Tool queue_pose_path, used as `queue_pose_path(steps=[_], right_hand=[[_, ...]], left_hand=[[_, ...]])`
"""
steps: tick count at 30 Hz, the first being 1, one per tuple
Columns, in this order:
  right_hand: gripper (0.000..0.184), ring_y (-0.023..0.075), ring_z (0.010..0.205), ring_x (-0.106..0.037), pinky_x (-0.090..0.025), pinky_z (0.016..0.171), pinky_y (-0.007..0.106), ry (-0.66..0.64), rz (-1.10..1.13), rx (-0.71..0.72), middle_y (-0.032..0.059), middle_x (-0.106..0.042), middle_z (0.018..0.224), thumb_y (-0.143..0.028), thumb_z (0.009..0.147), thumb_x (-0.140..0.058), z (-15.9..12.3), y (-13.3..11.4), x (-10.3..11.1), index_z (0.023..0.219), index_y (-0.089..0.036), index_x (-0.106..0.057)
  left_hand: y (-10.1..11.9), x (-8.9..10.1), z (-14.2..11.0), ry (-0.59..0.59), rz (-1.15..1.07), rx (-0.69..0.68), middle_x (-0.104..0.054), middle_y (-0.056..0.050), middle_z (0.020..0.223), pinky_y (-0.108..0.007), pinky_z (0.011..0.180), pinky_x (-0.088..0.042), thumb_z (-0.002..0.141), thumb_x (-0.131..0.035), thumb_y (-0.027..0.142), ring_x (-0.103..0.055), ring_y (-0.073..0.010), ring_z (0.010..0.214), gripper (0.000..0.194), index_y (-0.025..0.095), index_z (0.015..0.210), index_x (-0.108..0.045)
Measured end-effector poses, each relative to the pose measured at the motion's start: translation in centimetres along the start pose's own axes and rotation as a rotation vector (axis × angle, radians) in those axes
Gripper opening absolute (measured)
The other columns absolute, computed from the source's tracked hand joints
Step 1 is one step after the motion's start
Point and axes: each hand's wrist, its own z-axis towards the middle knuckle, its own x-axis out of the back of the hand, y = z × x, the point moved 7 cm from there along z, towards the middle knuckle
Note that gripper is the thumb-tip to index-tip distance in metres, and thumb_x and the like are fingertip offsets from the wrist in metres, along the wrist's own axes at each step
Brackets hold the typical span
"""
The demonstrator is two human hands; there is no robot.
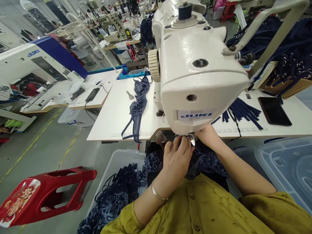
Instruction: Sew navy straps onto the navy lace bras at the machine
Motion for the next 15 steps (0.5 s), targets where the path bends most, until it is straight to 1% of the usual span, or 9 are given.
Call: queue_pose_path(steps=[4,8,11,15], right_hand=[[0.026,0.0307,0.104,-0.063,-0.051,0.086,0.039,0.031,-0.041,0.054,0.0094,-0.073,0.096,-0.022,0.075,-0.060,0.09,-0.28,0.01,0.099,-0.017,-0.068],[0.028,0.0308,0.109,-0.062,-0.050,0.091,0.041,0.040,-0.044,0.072,0.0107,-0.073,0.103,-0.023,0.076,-0.060,-0.06,-0.48,-0.08,0.103,-0.017,-0.067],[0.027,0.0309,0.108,-0.062,-0.049,0.093,0.044,0.042,-0.038,0.061,0.0106,-0.073,0.102,-0.024,0.076,-0.060,-0.10,-0.40,-0.14,0.101,-0.018,-0.067],[0.027,0.0299,0.104,-0.063,-0.049,0.093,0.044,0.039,-0.032,0.066,0.0100,-0.073,0.097,-0.024,0.074,-0.059,-0.05,-0.35,-0.19,0.099,-0.017,-0.067]], left_hand=[[0.22,-0.10,0.04,-0.002,0.064,0.009,-0.068,-0.005,0.117,-0.038,0.086,-0.037,0.099,-0.046,0.025,-0.059,-0.0190,0.111,0.029,0.015,0.122,-0.059],[0.01,-0.37,-0.24,0.008,0.036,-0.005,-0.067,-0.004,0.118,-0.037,0.086,-0.037,0.099,-0.046,0.026,-0.058,-0.0178,0.112,0.030,0.015,0.124,-0.058],[-0.22,-0.50,-0.42,0.019,0.008,-0.023,-0.067,-0.004,0.121,-0.036,0.088,-0.038,0.098,-0.048,0.028,-0.058,-0.0166,0.113,0.032,0.017,0.126,-0.057],[-0.23,-0.38,-0.39,0.034,0.023,-0.009,-0.067,-0.003,0.120,-0.037,0.085,-0.038,0.098,-0.047,0.027,-0.058,-0.0168,0.112,0.031,0.016,0.126,-0.057]])
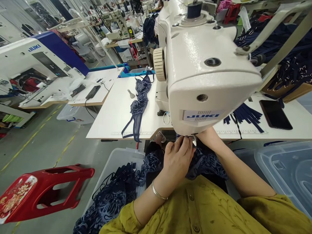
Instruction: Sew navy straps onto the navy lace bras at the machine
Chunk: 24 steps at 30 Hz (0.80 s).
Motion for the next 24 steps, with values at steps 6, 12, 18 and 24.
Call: queue_pose_path(steps=[6,12,18,24], right_hand=[[0.031,0.0279,0.094,-0.066,-0.053,0.086,0.041,-0.004,-0.007,-0.004,0.0080,-0.075,0.090,-0.021,0.072,-0.058,0.1,0.0,-0.1,0.101,-0.018,-0.068],[0.036,0.0285,0.104,-0.065,-0.049,0.094,0.044,-0.031,0.013,0.045,0.0084,-0.074,0.104,-0.023,0.075,-0.057,0.2,-0.1,-0.3,0.110,-0.020,-0.069],[0.046,0.0285,0.113,-0.062,-0.052,0.090,0.041,-0.043,0.002,0.052,0.0088,-0.071,0.115,-0.032,0.079,-0.061,0.2,0.1,-0.4,0.124,-0.021,-0.062],[0.044,0.0280,0.102,-0.067,-0.053,0.088,0.042,-0.048,-0.019,0.022,0.0090,-0.072,0.111,-0.033,0.079,-0.062,-0.1,1.3,-0.6,0.122,-0.021,-0.063]], left_hand=[[0.3,0.0,0.2,-0.008,0.005,0.020,-0.067,-0.001,0.120,-0.038,0.086,-0.036,0.099,-0.045,0.025,-0.057,-0.0173,0.112,0.030,0.016,0.125,-0.058],[0.2,0.0,0.2,-0.017,0.009,0.011,-0.067,-0.002,0.120,-0.037,0.086,-0.037,0.099,-0.046,0.025,-0.057,-0.0169,0.112,0.031,0.016,0.125,-0.057],[0.1,0.3,0.4,0.003,-0.004,-0.002,-0.067,-0.003,0.116,-0.036,0.087,-0.038,0.098,-0.048,0.027,-0.059,-0.0168,0.106,0.029,0.016,0.122,-0.059],[-0.1,0.4,0.4,0.022,-0.025,0.009,-0.066,-0.005,0.116,-0.036,0.087,-0.038,0.097,-0.046,0.031,-0.058,-0.0189,0.106,0.030,0.015,0.119,-0.061]])
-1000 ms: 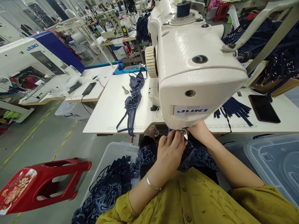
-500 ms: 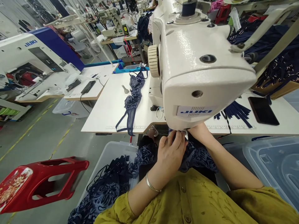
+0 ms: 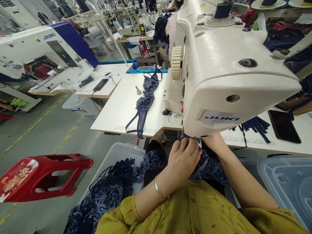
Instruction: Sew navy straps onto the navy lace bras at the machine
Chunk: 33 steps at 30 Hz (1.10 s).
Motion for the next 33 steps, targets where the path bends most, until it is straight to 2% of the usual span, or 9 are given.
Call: queue_pose_path(steps=[2,8,15,18,23,28,33], right_hand=[[0.043,0.0274,0.101,-0.067,-0.052,0.090,0.042,0.008,-0.006,-0.004,0.0095,-0.072,0.111,-0.034,0.079,-0.063,0.0,0.2,0.0,0.121,-0.020,-0.063],[0.044,0.0281,0.116,-0.059,-0.047,0.098,0.042,0.055,0.007,0.021,0.0113,-0.068,0.119,-0.035,0.077,-0.067,0.1,0.2,0.2,0.117,-0.018,-0.064],[0.039,0.0280,0.095,-0.068,-0.052,0.089,0.044,0.004,0.022,-0.035,0.0096,-0.075,0.097,-0.029,0.077,-0.059,0.0,0.2,-0.2,0.114,-0.017,-0.066],[0.039,0.0283,0.092,-0.069,-0.052,0.088,0.043,-0.011,0.034,-0.036,0.0086,-0.076,0.094,-0.026,0.078,-0.057,-0.1,0.2,-0.2,0.114,-0.016,-0.066],[0.036,0.0316,0.100,-0.066,-0.055,0.084,0.041,-0.002,0.053,-0.020,0.0078,-0.075,0.099,-0.025,0.078,-0.055,-0.2,-0.2,-0.1,0.111,-0.019,-0.068],[0.051,0.0341,0.118,-0.057,-0.053,0.089,0.044,0.098,0.040,-0.027,0.0116,-0.068,0.120,-0.027,0.072,-0.059,0.2,-1.0,0.4,0.122,-0.017,-0.062],[0.041,0.0330,0.115,-0.059,-0.051,0.090,0.046,0.134,-0.012,-0.043,0.0124,-0.073,0.107,-0.029,0.071,-0.056,0.5,-0.8,0.4,0.108,-0.017,-0.069]], left_hand=[[-0.2,0.0,-0.1,-0.009,-0.014,0.006,-0.065,-0.006,0.117,-0.036,0.087,-0.038,0.098,-0.045,0.035,-0.057,-0.0197,0.107,0.034,0.015,0.120,-0.060],[-0.3,0.1,-0.5,-0.046,-0.011,-0.026,-0.063,-0.008,0.120,-0.034,0.089,-0.040,0.097,-0.045,0.044,-0.055,-0.0198,0.110,0.042,0.015,0.124,-0.058],[-0.1,-0.3,-0.8,-0.075,0.003,-0.043,-0.061,-0.007,0.122,-0.033,0.092,-0.039,0.097,-0.045,0.040,-0.053,-0.0187,0.113,0.040,0.017,0.128,-0.055],[0.1,-0.3,-0.8,-0.069,-0.009,-0.045,-0.062,-0.007,0.122,-0.033,0.093,-0.039,0.099,-0.043,0.038,-0.053,-0.0184,0.113,0.038,0.017,0.128,-0.055],[0.1,-0.4,-0.9,-0.059,-0.033,-0.047,-0.063,-0.007,0.121,-0.033,0.093,-0.038,0.099,-0.043,0.037,-0.053,-0.0180,0.114,0.037,0.016,0.127,-0.056],[0.3,-0.3,-0.8,-0.022,0.016,-0.048,-0.064,-0.008,0.120,-0.034,0.091,-0.039,0.099,-0.044,0.036,-0.054,-0.0188,0.114,0.036,0.016,0.125,-0.057],[0.5,-0.4,-0.5,-0.029,0.062,-0.025,-0.063,-0.009,0.120,-0.035,0.089,-0.040,0.098,-0.046,0.038,-0.056,-0.0204,0.114,0.038,0.016,0.126,-0.058]])
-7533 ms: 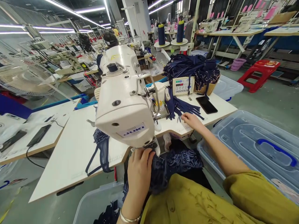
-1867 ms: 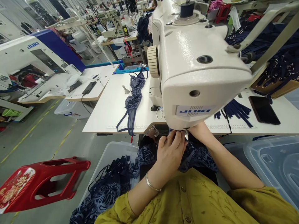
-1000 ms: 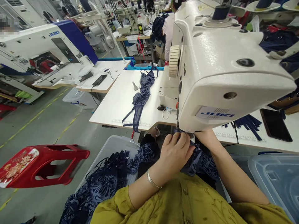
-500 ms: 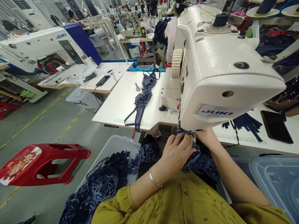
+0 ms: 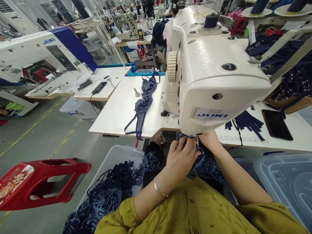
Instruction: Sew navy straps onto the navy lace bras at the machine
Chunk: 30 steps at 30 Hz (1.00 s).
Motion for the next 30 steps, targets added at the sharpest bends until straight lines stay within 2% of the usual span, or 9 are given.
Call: queue_pose_path(steps=[7,11,18,23,30], right_hand=[[0.039,0.0305,0.108,-0.062,-0.050,0.092,0.046,0.031,-0.053,0.059,0.0106,-0.074,0.101,-0.028,0.073,-0.054,0.07,0.47,-0.20,0.109,-0.020,-0.068],[0.038,0.0319,0.114,-0.060,-0.050,0.092,0.045,0.052,-0.093,0.084,0.0123,-0.073,0.105,-0.027,0.073,-0.053,0.07,0.59,-0.21,0.107,-0.019,-0.069],[0.042,0.0331,0.116,-0.059,-0.051,0.092,0.046,-0.007,-0.046,0.055,0.0126,-0.072,0.109,-0.029,0.076,-0.053,0.07,0.80,-0.41,0.115,-0.018,-0.065],[0.043,0.0333,0.107,-0.064,-0.054,0.088,0.045,-0.089,0.027,0.048,0.0103,-0.072,0.112,-0.026,0.079,-0.054,-0.13,0.99,-0.78,0.121,-0.021,-0.063],[0.040,0.0308,0.106,-0.064,-0.050,0.095,0.046,-0.063,0.020,0.029,0.0119,-0.072,0.107,-0.032,0.078,-0.059,-0.19,0.94,-0.26,0.115,-0.016,-0.064]], left_hand=[[0.05,-0.49,-0.02,-0.007,0.007,0.009,-0.063,-0.008,0.120,-0.035,0.088,-0.041,0.095,-0.051,0.039,-0.056,-0.0208,0.114,0.039,0.016,0.127,-0.057],[0.04,-0.42,-0.01,0.026,-0.009,0.008,-0.064,-0.007,0.120,-0.035,0.087,-0.041,0.097,-0.047,0.038,-0.056,-0.0187,0.113,0.038,0.015,0.125,-0.058],[-0.08,0.12,0.21,0.057,-0.026,0.006,-0.065,-0.005,0.117,-0.034,0.088,-0.040,0.097,-0.048,0.037,-0.057,-0.0174,0.111,0.035,0.016,0.122,-0.060],[-0.08,0.14,0.22,0.010,-0.001,0.009,-0.063,-0.007,0.120,-0.035,0.088,-0.042,0.096,-0.049,0.039,-0.057,-0.0192,0.110,0.036,0.018,0.123,-0.059],[-0.46,0.12,-0.09,0.007,-0.063,0.051,-0.063,-0.005,0.122,-0.037,0.089,-0.041,0.098,-0.044,0.038,-0.055,-0.0195,0.112,0.036,0.019,0.125,-0.057]])
